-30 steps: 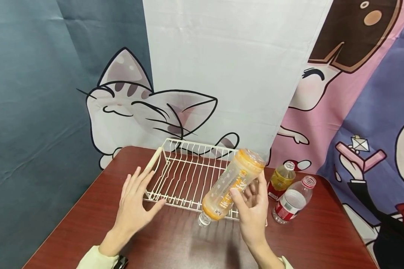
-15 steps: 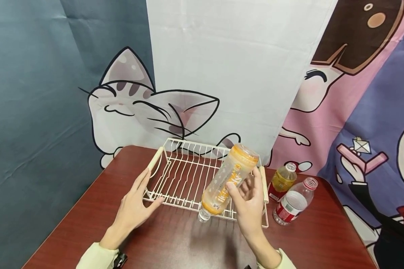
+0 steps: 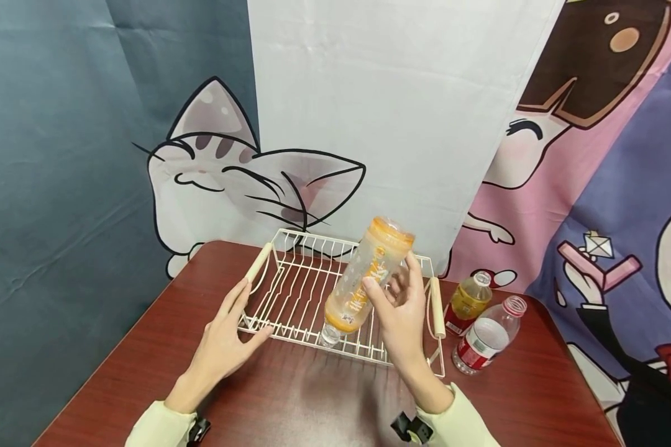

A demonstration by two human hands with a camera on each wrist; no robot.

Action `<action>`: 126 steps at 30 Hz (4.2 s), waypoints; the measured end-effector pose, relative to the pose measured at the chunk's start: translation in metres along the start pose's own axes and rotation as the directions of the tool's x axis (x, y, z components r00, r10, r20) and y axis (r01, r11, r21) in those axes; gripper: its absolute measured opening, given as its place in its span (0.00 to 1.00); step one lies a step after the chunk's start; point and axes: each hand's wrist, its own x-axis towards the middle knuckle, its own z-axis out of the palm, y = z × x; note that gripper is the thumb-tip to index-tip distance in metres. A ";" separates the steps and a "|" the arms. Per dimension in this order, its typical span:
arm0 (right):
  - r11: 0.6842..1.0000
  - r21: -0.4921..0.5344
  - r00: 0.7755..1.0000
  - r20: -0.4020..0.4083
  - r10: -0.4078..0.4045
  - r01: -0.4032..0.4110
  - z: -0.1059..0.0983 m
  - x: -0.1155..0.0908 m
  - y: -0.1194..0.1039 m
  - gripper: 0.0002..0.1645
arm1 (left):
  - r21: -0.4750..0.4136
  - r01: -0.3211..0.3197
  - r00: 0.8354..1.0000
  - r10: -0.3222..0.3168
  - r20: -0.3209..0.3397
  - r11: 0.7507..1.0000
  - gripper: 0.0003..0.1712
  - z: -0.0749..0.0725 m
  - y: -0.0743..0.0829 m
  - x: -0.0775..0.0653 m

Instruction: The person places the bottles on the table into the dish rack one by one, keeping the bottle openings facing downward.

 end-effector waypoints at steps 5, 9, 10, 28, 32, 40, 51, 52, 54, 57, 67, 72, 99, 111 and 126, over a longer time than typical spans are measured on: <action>1.000 -0.025 1.000 0.025 -0.003 0.004 0.017 0.014 0.000 0.44 | 0.000 0.005 1.000 -0.005 0.002 1.000 0.61 0.000 0.000 0.000; 0.991 -0.129 0.998 0.055 0.030 -0.023 0.032 0.022 -0.001 0.47 | 0.006 0.003 1.000 -0.003 -0.006 1.000 0.61 -0.001 0.000 -0.001; 0.987 -0.160 0.997 0.063 0.037 -0.027 0.036 0.025 -0.001 0.48 | 0.010 0.002 1.000 -0.002 -0.008 1.000 0.61 -0.001 0.000 -0.001; 0.961 -0.278 0.992 0.121 0.046 -0.011 0.089 0.079 0.025 0.50 | 0.013 -0.025 0.999 0.025 -0.040 1.000 0.60 0.002 -0.001 -0.001; 0.949 -0.312 0.991 0.111 0.079 -0.040 0.094 0.092 0.038 0.50 | 0.009 -0.021 0.999 0.021 -0.042 1.000 0.61 0.003 -0.002 -0.002; 0.925 -0.360 0.983 0.084 0.165 -0.125 0.104 0.113 0.060 0.50 | 0.011 -0.018 0.999 0.018 -0.036 1.000 0.60 0.002 -0.002 -0.003; 0.890 -0.420 0.974 0.060 0.220 -0.175 0.105 0.125 0.085 0.50 | 0.013 -0.004 0.999 0.004 -0.041 1.000 0.61 0.002 0.000 -0.001; 0.889 -0.422 0.974 0.056 0.221 -0.178 0.105 0.126 0.087 0.50 | 0.011 -0.003 0.999 0.003 -0.038 1.000 0.61 0.002 0.000 -0.001; 0.886 -0.426 0.973 0.045 0.224 -0.184 0.104 0.126 0.091 0.50 | 0.012 0.000 1.000 0.000 -0.031 1.000 0.61 0.003 0.000 -0.001; 0.879 -0.433 0.971 0.030 0.236 -0.200 0.103 0.127 0.097 0.50 | 0.012 0.002 1.000 -0.001 -0.021 1.000 0.60 0.004 0.000 -0.001; 0.836 -0.493 0.963 -0.015 0.268 -0.241 0.105 0.129 0.116 0.49 | 0.009 0.005 1.000 -0.005 -0.026 1.000 0.60 0.004 0.001 0.000; 0.801 -0.550 0.960 -0.005 0.281 -0.237 0.110 0.124 0.128 0.50 | 0.015 0.006 1.000 -0.006 -0.027 1.000 0.61 0.003 0.001 -0.001; 0.757 -0.614 0.939 0.074 0.337 -0.224 0.102 0.126 0.192 0.52 | 0.021 0.003 1.000 -0.002 -0.028 1.000 0.62 0.000 0.003 0.000; 0.681 -0.684 0.930 0.014 0.368 -0.259 0.104 0.133 0.215 0.53 | 0.029 -0.001 1.000 0.001 -0.012 1.000 0.61 0.002 0.001 0.001; 0.596 -0.747 0.911 -0.031 0.411 -0.295 0.102 0.147 0.248 0.57 | 0.040 -0.014 0.999 0.015 -0.033 0.999 0.59 0.005 0.000 0.000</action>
